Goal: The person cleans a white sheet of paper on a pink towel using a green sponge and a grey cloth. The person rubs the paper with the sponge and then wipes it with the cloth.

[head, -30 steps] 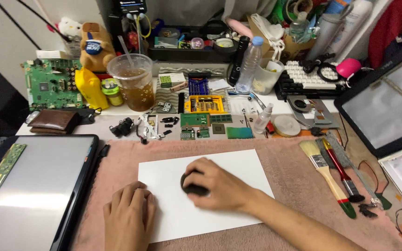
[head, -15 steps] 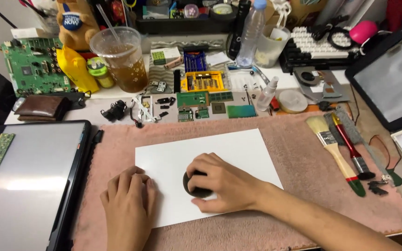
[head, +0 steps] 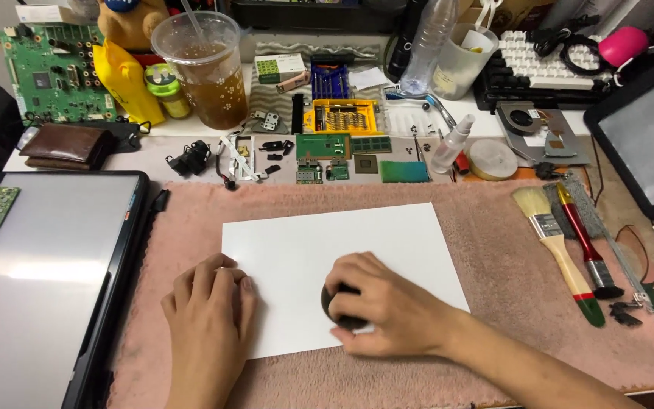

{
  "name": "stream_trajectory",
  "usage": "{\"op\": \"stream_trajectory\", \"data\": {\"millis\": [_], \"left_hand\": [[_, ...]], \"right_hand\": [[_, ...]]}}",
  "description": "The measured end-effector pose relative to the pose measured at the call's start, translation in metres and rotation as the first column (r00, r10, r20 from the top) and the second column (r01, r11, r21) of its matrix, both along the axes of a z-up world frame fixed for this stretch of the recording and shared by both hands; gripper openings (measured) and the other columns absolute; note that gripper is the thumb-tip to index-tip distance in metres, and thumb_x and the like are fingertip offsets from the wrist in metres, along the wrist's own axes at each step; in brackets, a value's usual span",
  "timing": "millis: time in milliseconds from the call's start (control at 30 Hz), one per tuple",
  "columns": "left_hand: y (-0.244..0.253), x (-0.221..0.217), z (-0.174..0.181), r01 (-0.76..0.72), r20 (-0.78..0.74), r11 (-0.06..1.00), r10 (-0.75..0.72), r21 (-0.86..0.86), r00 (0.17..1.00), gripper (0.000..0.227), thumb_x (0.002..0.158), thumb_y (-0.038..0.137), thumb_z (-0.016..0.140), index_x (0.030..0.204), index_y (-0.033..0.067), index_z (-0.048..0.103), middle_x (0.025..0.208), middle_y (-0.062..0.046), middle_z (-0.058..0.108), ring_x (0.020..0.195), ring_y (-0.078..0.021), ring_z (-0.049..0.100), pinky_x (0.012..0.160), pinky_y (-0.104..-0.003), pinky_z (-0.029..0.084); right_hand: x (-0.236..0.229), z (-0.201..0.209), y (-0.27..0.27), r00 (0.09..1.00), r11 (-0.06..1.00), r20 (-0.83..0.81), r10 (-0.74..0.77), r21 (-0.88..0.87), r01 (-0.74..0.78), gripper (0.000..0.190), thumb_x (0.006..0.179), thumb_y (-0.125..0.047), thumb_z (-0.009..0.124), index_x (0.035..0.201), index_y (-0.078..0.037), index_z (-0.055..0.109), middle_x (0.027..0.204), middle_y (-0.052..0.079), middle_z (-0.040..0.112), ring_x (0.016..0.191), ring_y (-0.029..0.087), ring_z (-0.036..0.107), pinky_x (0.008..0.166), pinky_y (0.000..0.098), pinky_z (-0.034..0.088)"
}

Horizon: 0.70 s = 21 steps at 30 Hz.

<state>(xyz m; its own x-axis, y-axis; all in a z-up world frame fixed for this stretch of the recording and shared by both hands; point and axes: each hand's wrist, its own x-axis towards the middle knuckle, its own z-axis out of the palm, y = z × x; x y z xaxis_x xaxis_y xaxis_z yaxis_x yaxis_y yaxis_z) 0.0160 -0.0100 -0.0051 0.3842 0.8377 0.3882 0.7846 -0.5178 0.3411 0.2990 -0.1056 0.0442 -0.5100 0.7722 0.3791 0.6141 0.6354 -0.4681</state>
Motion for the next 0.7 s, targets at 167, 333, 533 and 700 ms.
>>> {"op": "stream_trajectory", "data": {"millis": [167, 333, 533, 700], "left_hand": [[-0.001, 0.001, 0.002, 0.003, -0.004, 1.0, -0.003, 0.019, 1.0, 0.017, 0.109, 0.034, 0.067, 0.111, 0.0187, 0.073, 0.143, 0.001, 0.071, 0.13, -0.0352, 0.06, 0.098, -0.056, 0.044], [-0.001, 0.0, 0.001, 0.002, -0.013, 0.999, -0.001, 0.045, 1.0, 0.017, 0.109, 0.034, 0.067, 0.11, 0.017, 0.072, 0.142, 0.0, 0.072, 0.13, -0.036, 0.06, 0.099, -0.055, 0.044], [-0.002, 0.001, 0.005, 0.01, -0.013, 0.999, -0.009, 0.051, 1.0, 0.015, 0.108, 0.032, 0.07, 0.111, 0.018, 0.073, 0.143, 0.0, 0.072, 0.13, -0.0361, 0.06, 0.097, -0.055, 0.044], [-0.002, 0.0, 0.005, 0.008, -0.028, 0.999, -0.007, 0.04, 1.0, 0.017, 0.109, 0.035, 0.069, 0.112, 0.0181, 0.072, 0.144, -0.001, 0.072, 0.129, -0.0369, 0.06, 0.096, -0.055, 0.043]], "right_hand": [[0.009, 0.008, -0.026, 1.0, 0.999, 0.0, 0.015, -0.035, -0.015, 0.017, 0.096, -0.008, 0.086, 0.094, -0.006, 0.069, 0.109, 0.011, 0.066, 0.107, 0.031, 0.064, 0.099, 0.0457, 0.057], [0.036, -0.006, -0.01, 0.992, 0.993, 0.053, -0.114, 0.025, 0.113, 0.017, 0.096, -0.011, 0.086, 0.099, -0.008, 0.07, 0.111, 0.01, 0.068, 0.113, 0.03, 0.068, 0.106, 0.0481, 0.059], [0.015, -0.006, 0.01, 0.997, 0.998, -0.074, -0.037, 0.052, 0.041, 0.021, 0.095, -0.008, 0.088, 0.1, -0.007, 0.067, 0.112, 0.011, 0.065, 0.113, 0.032, 0.065, 0.104, 0.0506, 0.054], [0.033, 0.003, -0.018, 1.0, 0.999, 0.002, -0.024, -0.026, 0.024, 0.014, 0.099, -0.008, 0.084, 0.098, -0.009, 0.07, 0.111, 0.01, 0.069, 0.113, 0.03, 0.068, 0.106, 0.0478, 0.058]]}}
